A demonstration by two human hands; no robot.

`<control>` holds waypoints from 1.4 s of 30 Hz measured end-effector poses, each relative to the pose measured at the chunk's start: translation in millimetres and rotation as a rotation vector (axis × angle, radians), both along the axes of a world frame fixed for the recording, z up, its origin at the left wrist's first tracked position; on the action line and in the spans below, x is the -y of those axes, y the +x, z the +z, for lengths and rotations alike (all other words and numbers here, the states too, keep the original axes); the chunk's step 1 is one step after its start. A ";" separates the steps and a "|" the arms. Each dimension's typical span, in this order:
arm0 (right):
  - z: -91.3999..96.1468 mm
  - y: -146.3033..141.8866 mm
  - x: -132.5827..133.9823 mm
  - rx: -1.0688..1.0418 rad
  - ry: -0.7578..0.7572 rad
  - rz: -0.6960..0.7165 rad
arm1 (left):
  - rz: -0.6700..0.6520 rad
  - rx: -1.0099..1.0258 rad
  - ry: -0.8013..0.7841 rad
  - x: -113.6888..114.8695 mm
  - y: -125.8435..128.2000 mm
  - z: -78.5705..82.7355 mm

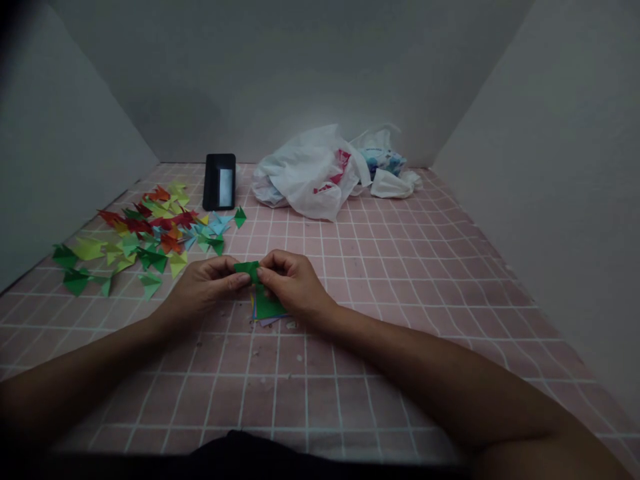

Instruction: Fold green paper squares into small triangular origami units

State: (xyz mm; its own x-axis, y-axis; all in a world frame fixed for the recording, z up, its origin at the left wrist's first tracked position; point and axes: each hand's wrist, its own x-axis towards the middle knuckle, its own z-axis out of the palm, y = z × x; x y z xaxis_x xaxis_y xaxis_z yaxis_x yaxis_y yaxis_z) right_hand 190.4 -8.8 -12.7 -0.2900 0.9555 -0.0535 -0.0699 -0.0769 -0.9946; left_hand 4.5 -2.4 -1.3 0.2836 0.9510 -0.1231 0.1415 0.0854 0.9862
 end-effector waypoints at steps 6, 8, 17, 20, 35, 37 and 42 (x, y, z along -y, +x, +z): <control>-0.3 0.8 1.1 0.006 0.012 0.005 | 0.001 -0.016 0.042 0.8 -0.6 -0.3; 0.4 1.0 0.9 0.006 0.032 0.013 | 0.003 -0.045 0.088 0.5 -0.9 0.0; 2.8 1.6 0.9 -0.031 0.088 0.015 | 0.021 -0.160 0.314 -0.4 -2.9 1.4; 3.6 2.5 1.4 -0.018 0.106 0.003 | 0.035 -0.196 0.386 0.1 -3.9 0.2; 3.0 7.8 2.6 0.377 1.133 -0.124 | -0.024 -0.139 0.729 -0.1 -5.7 -3.4; 3.3 8.6 4.3 0.435 1.257 -0.127 | -0.034 -0.118 0.783 0.1 -6.8 -3.6; 3.7 10.4 4.9 0.576 1.447 -0.175 | -0.041 -0.168 0.990 -1.9 -10.5 -2.9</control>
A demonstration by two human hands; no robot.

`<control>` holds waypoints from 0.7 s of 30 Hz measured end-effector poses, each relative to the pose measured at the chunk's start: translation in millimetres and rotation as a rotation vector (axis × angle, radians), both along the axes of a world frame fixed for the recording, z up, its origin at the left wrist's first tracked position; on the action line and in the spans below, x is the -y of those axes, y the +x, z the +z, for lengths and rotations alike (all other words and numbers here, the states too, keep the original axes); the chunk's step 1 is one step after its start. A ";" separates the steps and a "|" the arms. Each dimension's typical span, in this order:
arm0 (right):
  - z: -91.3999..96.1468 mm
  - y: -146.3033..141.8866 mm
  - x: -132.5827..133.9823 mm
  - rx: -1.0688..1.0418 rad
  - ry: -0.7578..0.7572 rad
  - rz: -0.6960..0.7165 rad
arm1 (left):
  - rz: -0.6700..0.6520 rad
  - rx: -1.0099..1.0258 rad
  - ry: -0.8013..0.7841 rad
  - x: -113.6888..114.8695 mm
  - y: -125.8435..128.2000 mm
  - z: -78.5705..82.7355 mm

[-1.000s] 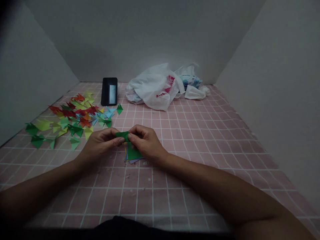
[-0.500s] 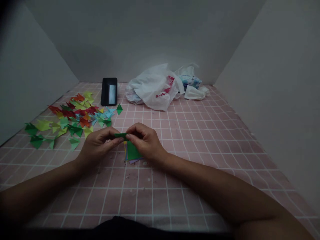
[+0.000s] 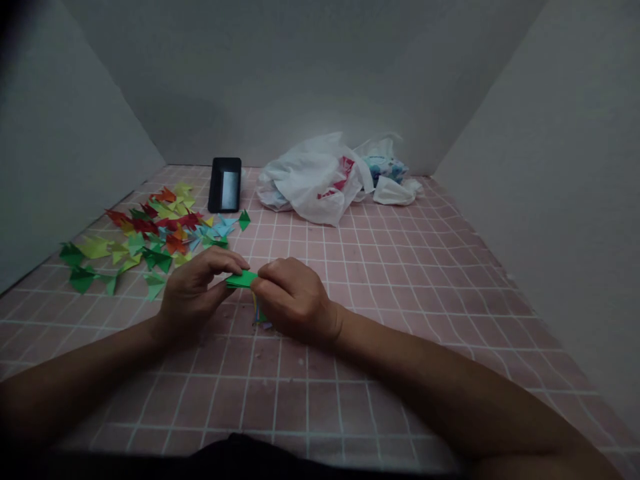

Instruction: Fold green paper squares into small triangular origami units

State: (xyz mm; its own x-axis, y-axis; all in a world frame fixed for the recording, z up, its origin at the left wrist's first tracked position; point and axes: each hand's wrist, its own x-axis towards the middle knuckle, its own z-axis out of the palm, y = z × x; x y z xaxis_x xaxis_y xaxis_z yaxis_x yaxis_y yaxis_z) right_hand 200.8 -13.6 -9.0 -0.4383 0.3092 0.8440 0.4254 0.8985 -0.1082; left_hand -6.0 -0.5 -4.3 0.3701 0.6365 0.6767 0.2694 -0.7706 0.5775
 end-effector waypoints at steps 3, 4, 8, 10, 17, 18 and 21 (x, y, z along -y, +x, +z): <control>0.4 0.7 -0.1 0.040 0.033 -0.044 | 0.004 -0.036 0.102 -1.6 -0.9 0.4; 0.4 0.7 -0.1 0.052 0.032 -0.057 | 0.003 -0.044 0.124 -1.9 -1.0 0.4; 0.4 0.0 -0.1 0.031 -0.052 -0.051 | 0.005 -0.059 0.120 -1.8 -1.0 0.4; 1.1 -0.7 -0.8 -0.061 -0.228 0.015 | 0.031 -0.060 0.037 -1.7 -0.9 0.6; 4.2 -4.7 -3.4 -0.472 -0.952 0.120 | 0.073 0.043 -0.381 -1.3 1.0 4.5; 4.1 -5.2 -3.3 -0.507 -1.021 0.132 | 0.073 0.069 -0.433 -1.0 1.6 5.0; 3.1 -6.2 -3.0 -0.570 -1.156 0.159 | 0.055 0.142 -0.578 -0.8 2.9 5.7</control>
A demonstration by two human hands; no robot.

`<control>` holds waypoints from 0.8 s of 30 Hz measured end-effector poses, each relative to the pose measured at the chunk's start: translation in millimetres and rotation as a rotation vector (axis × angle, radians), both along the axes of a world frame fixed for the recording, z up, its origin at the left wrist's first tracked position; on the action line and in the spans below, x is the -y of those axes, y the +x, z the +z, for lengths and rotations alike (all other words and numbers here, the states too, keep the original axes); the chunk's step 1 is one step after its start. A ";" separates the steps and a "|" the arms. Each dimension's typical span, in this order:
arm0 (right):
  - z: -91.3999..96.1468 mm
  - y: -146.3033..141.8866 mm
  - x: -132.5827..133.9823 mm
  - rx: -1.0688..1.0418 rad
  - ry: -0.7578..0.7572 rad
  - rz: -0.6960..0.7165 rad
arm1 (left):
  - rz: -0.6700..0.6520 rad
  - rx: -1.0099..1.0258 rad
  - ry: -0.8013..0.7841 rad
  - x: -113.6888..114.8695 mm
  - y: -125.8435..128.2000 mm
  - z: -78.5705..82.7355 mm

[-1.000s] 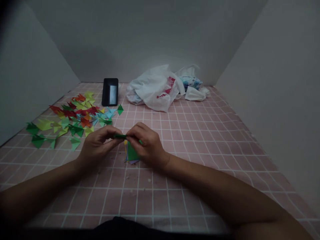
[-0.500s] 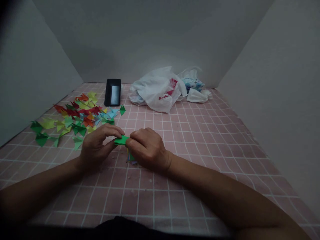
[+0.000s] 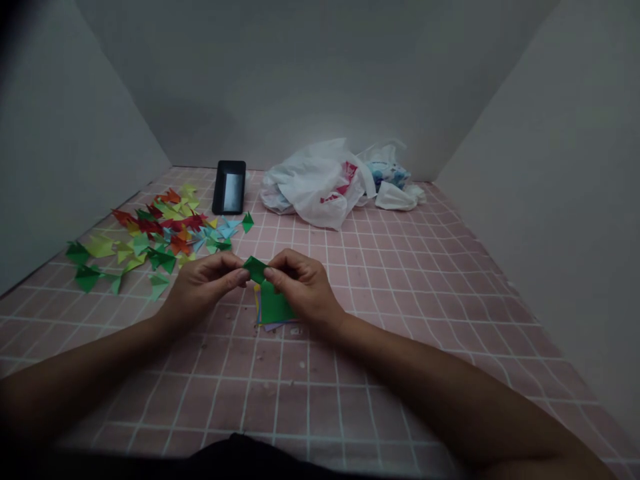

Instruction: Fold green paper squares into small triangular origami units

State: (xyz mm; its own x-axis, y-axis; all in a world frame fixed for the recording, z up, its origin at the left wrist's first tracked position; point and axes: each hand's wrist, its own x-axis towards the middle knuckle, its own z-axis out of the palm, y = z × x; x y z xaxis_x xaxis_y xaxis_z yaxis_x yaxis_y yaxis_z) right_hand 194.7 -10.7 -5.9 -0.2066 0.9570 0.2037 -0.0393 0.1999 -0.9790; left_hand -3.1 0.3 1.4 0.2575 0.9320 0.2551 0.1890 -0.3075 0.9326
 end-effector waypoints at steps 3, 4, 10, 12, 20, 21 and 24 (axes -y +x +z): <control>-1.9 -0.6 -0.3 -0.035 -0.083 0.002 | -0.025 0.067 -0.103 -1.1 0.3 -1.4; -2.7 -0.7 -0.7 -0.047 -0.101 0.001 | -0.034 0.082 -0.132 -1.6 0.1 -2.5; -7.2 -1.3 -4.1 -0.148 -0.143 -0.026 | -0.047 0.195 -0.226 -4.1 -2.2 -12.0; -7.9 -1.5 -4.6 -0.168 -0.156 -0.028 | -0.047 0.200 -0.223 -4.3 -2.3 -13.0; -7.0 -1.7 -2.8 -0.122 -0.192 -0.015 | -0.014 0.060 -0.162 -3.2 -0.4 -4.3; -7.2 -1.5 -3.1 -0.118 -0.191 -0.008 | -0.021 0.049 -0.147 -3.3 -0.6 -3.7; -7.4 -1.4 -4.0 -0.088 -0.174 -0.012 | -0.032 0.025 -0.125 -3.8 -1.3 -3.6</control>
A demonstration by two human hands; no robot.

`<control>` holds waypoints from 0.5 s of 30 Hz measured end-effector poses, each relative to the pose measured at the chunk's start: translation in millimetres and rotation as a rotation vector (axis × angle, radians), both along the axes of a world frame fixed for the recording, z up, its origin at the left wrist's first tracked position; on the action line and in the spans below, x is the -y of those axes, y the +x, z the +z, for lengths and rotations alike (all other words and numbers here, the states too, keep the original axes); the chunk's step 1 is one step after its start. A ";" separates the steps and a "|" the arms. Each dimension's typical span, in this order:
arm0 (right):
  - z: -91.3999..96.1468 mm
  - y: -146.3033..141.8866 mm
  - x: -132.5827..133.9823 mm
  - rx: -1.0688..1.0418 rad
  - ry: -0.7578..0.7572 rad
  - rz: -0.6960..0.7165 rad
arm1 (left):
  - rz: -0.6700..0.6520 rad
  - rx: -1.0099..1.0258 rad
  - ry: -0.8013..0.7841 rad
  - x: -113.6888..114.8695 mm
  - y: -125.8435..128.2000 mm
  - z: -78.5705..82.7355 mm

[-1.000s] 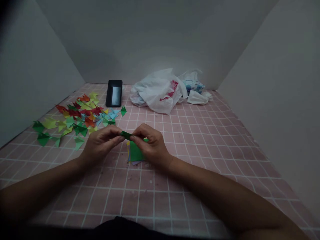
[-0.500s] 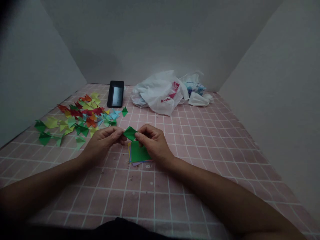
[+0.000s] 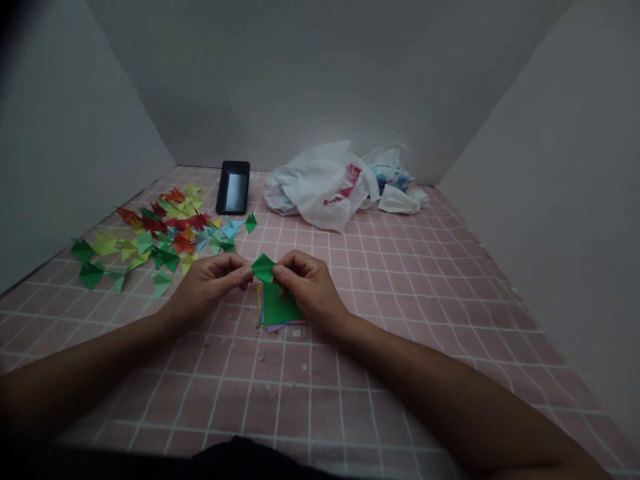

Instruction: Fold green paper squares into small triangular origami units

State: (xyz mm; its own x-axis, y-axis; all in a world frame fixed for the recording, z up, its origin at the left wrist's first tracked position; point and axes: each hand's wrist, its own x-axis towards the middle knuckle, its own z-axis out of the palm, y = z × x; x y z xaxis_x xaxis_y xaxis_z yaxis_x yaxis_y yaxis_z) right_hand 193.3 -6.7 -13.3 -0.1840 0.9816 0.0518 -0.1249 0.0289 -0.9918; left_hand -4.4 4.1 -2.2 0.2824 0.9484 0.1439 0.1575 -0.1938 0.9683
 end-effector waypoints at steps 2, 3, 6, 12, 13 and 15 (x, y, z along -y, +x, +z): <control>0.7 0.0 0.0 0.051 0.029 -0.027 | 0.010 0.004 -0.004 -0.3 0.3 -0.6; 1.2 0.0 0.2 0.084 0.048 -0.036 | 0.014 0.010 -0.005 -0.4 0.7 -0.9; 2.6 0.3 1.7 0.207 0.155 -0.034 | 0.033 0.009 0.023 0.2 2.1 -1.0; 0.6 0.4 4.0 0.403 0.448 -0.050 | 0.071 -0.027 0.113 2.3 2.6 0.1; 0.4 0.3 4.2 0.414 0.458 -0.053 | 0.068 -0.026 0.117 2.4 2.5 0.1; 0.9 0.3 4.6 0.418 0.453 -0.051 | 0.065 -0.023 0.133 2.1 2.3 0.0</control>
State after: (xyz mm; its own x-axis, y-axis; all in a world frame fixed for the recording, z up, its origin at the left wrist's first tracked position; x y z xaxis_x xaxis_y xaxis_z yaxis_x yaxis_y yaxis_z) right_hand 193.6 -11.3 -12.4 -0.2319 0.8870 0.3992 0.2844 0.4543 -0.8442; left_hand -2.2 1.9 -2.2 0.2256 0.9379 0.2636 0.1958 -0.3087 0.9308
